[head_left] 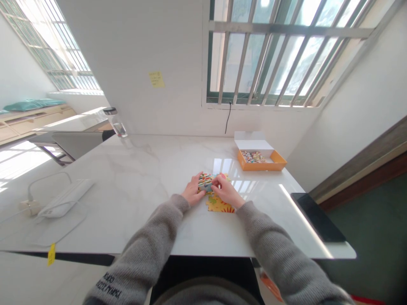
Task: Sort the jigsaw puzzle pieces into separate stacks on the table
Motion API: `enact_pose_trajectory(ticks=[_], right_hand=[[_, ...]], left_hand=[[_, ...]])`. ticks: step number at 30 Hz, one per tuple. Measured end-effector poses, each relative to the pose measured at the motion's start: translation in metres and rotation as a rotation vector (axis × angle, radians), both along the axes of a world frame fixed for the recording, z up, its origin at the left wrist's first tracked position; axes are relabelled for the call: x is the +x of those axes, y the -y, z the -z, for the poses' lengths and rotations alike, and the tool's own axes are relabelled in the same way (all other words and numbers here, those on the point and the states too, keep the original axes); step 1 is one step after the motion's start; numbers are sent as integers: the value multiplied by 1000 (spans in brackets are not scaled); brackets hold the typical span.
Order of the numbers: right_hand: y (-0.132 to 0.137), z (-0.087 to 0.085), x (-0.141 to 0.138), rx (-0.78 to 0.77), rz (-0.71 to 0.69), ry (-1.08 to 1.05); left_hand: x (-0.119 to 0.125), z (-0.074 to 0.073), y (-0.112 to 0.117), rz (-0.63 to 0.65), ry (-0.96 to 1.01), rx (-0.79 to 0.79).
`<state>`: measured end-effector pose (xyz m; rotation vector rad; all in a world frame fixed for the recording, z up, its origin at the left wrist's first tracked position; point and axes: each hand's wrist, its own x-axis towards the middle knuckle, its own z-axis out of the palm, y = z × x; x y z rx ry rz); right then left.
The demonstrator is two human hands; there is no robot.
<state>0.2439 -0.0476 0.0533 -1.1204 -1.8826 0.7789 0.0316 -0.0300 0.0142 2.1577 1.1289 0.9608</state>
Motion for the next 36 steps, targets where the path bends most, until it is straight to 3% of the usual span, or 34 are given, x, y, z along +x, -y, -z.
enact_pose_trajectory(ticks=[6, 12, 18, 22, 27, 29, 36], right_hand=[[-30, 13, 40, 223, 258, 210], [-49, 25, 59, 164, 241, 491], [-44, 19, 59, 125, 240, 398], [-33, 8, 53, 100, 158, 126], [-13, -11, 33, -52, -16, -168], [-5, -16, 24, -33, -39, -133], [14, -13, -12, 290, -157, 92]], left_hand=[[2, 6, -4, -24, 79, -23], [2, 10, -6, -28, 75, -30], [2, 9, -5, -9, 113, -40], [1, 9, -5, 0, 113, -46], [1, 10, -5, -11, 119, -67], [1, 10, -6, -29, 93, -70], [1, 8, -6, -35, -31, -40]])
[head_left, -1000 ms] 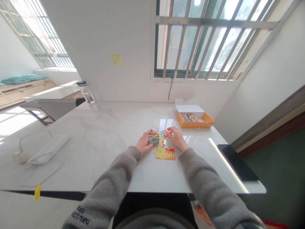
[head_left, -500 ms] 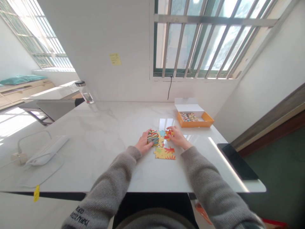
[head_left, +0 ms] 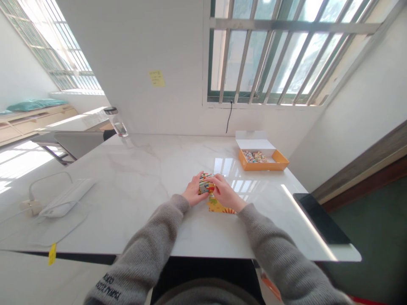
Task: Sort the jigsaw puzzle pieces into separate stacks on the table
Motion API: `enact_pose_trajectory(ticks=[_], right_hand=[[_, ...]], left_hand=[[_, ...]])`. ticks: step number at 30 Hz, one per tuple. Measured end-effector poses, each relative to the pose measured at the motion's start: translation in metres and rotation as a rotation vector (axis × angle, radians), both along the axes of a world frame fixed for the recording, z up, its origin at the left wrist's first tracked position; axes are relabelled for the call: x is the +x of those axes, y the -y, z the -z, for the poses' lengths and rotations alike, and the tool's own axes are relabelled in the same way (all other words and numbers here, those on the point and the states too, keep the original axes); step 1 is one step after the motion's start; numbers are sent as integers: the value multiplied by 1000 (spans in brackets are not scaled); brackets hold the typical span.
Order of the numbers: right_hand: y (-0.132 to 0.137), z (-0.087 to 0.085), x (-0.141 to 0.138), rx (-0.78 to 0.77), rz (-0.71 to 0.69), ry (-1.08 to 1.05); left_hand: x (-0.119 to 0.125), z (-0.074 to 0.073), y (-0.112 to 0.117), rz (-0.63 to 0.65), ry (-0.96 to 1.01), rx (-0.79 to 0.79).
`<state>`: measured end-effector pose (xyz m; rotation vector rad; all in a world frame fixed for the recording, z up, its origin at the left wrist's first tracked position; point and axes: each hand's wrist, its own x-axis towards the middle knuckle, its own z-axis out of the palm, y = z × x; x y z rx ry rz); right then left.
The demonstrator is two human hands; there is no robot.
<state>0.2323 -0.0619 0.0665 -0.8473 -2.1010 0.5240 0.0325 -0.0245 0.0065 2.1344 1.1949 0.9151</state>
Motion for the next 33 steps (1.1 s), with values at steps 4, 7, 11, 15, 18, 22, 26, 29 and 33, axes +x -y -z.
enact_pose_trajectory(ticks=[4, 7, 11, 15, 18, 22, 26, 29, 33], right_hand=[[0, 3, -2, 0, 30, -30], [-8, 3, 13, 8, 178, -19], [-16, 5, 33, -165, 269, 187], [-13, 7, 27, -234, 197, 249], [-13, 9, 21, -180, 192, 212], [-26, 15, 34, -82, 374, 164], [-45, 23, 48, -77, 456, 306], [-55, 25, 51, -170, 443, 382], [-58, 24, 52, -285, 438, 343]], left_hand=[[0, -1, 2, 2, 11, 11], [0, -2, 3, 15, 16, 13], [-1, -3, 3, 23, 6, 22], [1, -4, 5, 19, 8, 26], [1, -4, 6, 25, 54, 20], [-13, -8, 1, 4, 170, 2], [-39, -14, -9, -126, 149, -34], [-51, -17, -12, -277, 47, -48], [-48, -18, -10, -347, -65, -20]])
